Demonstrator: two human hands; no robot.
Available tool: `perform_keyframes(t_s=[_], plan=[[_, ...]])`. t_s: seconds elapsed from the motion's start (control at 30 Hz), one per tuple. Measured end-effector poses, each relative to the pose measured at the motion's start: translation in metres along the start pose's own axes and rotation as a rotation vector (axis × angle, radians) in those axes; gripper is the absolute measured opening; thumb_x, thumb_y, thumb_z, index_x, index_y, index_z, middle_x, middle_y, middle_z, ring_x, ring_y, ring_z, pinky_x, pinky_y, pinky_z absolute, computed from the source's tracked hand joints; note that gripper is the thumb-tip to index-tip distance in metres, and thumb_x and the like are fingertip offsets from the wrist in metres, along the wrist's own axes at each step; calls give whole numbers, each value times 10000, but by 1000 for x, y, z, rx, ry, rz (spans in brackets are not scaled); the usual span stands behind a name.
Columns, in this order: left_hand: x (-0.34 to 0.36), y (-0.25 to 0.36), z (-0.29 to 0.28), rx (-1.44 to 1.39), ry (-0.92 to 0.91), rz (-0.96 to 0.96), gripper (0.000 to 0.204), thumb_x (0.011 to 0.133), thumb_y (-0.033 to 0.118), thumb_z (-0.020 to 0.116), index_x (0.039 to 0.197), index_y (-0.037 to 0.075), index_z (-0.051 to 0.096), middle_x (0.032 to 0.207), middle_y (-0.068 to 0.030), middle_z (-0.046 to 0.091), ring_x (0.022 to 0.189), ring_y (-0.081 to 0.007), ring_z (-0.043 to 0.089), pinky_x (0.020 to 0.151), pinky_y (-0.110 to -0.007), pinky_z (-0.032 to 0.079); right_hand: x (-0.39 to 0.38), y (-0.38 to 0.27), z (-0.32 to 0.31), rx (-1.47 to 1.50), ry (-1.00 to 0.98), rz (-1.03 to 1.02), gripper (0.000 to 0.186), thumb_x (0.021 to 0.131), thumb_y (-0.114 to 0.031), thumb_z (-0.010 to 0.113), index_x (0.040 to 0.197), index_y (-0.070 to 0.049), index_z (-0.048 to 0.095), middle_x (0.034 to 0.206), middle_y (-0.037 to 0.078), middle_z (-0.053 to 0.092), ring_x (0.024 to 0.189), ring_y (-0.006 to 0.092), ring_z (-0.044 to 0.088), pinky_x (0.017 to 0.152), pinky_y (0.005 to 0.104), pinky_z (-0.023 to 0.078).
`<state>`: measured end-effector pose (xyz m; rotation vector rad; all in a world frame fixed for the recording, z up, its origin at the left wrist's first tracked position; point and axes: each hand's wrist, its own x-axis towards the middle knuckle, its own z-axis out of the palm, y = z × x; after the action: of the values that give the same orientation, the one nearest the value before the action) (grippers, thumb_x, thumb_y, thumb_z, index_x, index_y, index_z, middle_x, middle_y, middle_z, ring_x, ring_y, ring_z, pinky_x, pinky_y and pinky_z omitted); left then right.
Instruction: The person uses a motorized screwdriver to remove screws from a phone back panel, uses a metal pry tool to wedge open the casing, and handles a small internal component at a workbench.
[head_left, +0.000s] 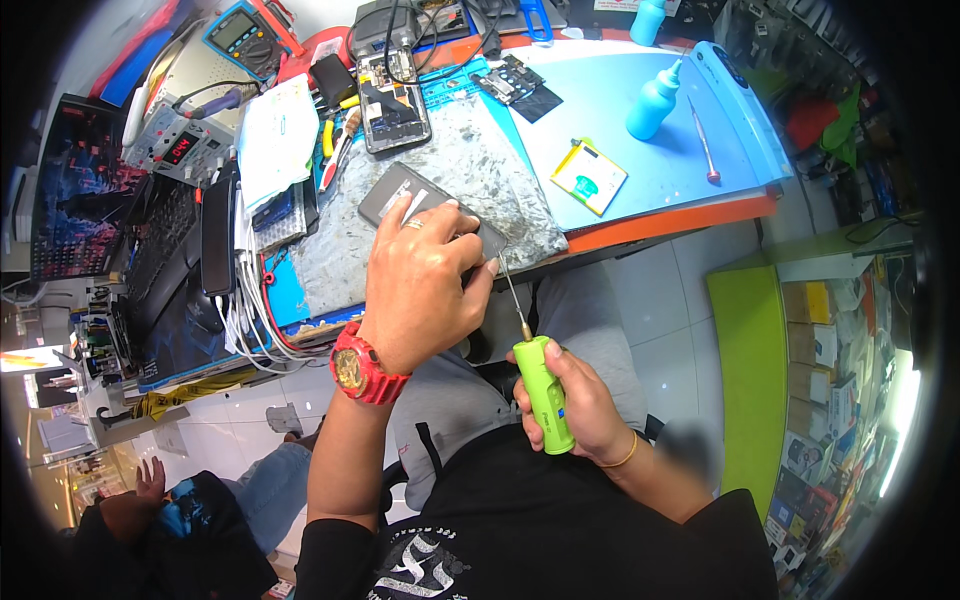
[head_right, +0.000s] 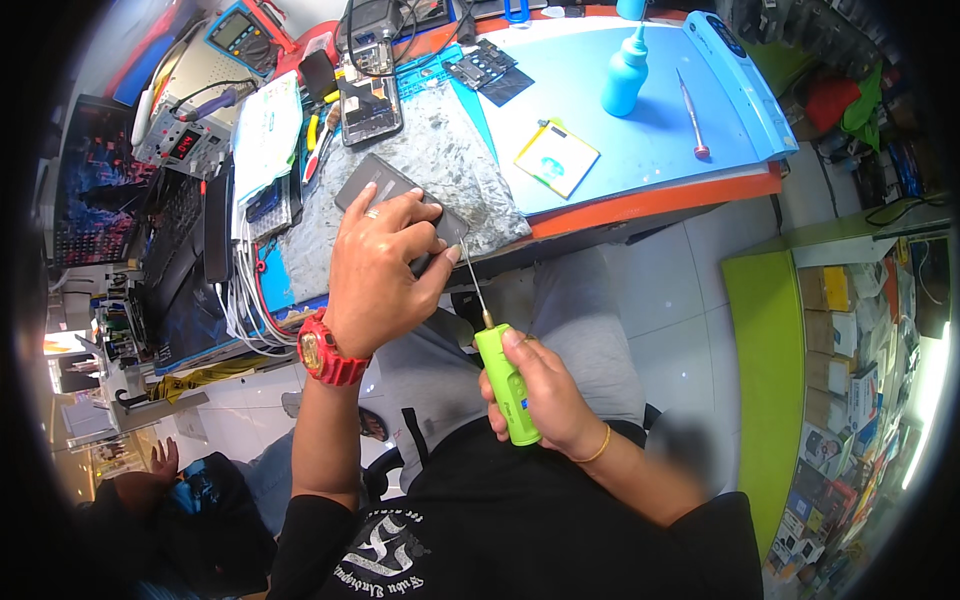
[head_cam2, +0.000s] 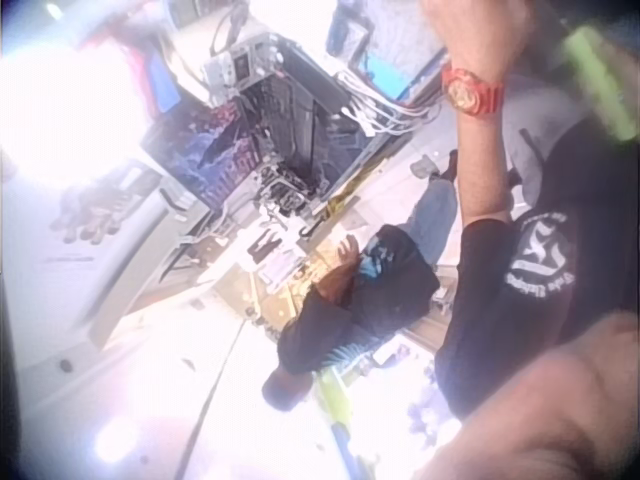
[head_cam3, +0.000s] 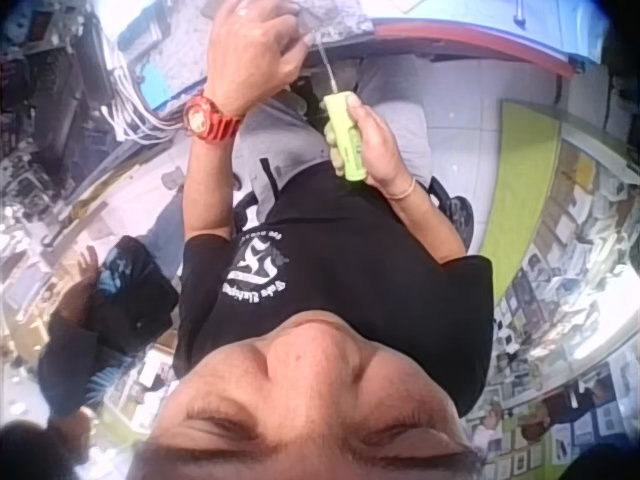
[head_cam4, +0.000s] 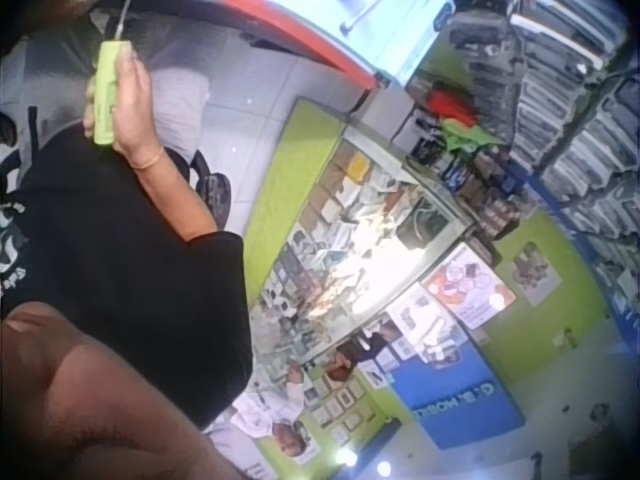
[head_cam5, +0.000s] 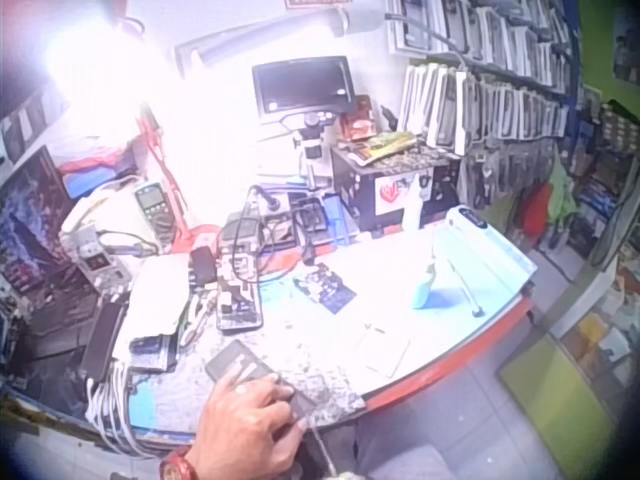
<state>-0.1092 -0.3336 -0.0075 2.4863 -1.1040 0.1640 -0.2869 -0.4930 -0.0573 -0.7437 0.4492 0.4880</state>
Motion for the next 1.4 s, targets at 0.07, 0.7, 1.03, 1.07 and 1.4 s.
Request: perform_keyframes(t_s=[0.07,0.7,1.03,1.07,1.4], plan=[[0,0,0,1,-1,-2,128,826,150,820,769,67,742,1106,-108,778,1193,-329,708,1194,-598,391,0,0,0,4,4,-3,585,1159,-497,363,1372,25,517,873,111,622,543,176,612,468,326,539],[1,1,1,0,10,-6,141,832,157,823,759,66,745,1106,-116,785,1178,-328,713,1192,-599,392,-1,0,-2,-6,9,0,588,1158,-503,363,1368,22,523,871,116,625,541,176,616,467,323,541],[1,2,4,22,52,-10,195,835,184,839,723,67,729,1031,-92,773,1123,-311,724,1177,-595,405,-1,0,-2,-2,25,-17,581,1161,-497,356,1361,19,534,866,111,624,534,170,615,463,312,537],[1,2,5,26,50,-11,201,834,190,841,724,66,727,1030,-91,772,1117,-311,724,1175,-595,405,-1,0,-2,6,25,-18,579,1161,-495,355,1360,19,535,866,111,624,533,169,615,463,311,537],[2,3,8,52,67,-16,248,842,226,853,734,57,708,1030,-95,774,1097,-310,726,1179,-590,398,-1,-3,-5,-1,32,-26,573,1163,-485,354,1360,21,540,864,108,625,527,168,615,459,312,539]])
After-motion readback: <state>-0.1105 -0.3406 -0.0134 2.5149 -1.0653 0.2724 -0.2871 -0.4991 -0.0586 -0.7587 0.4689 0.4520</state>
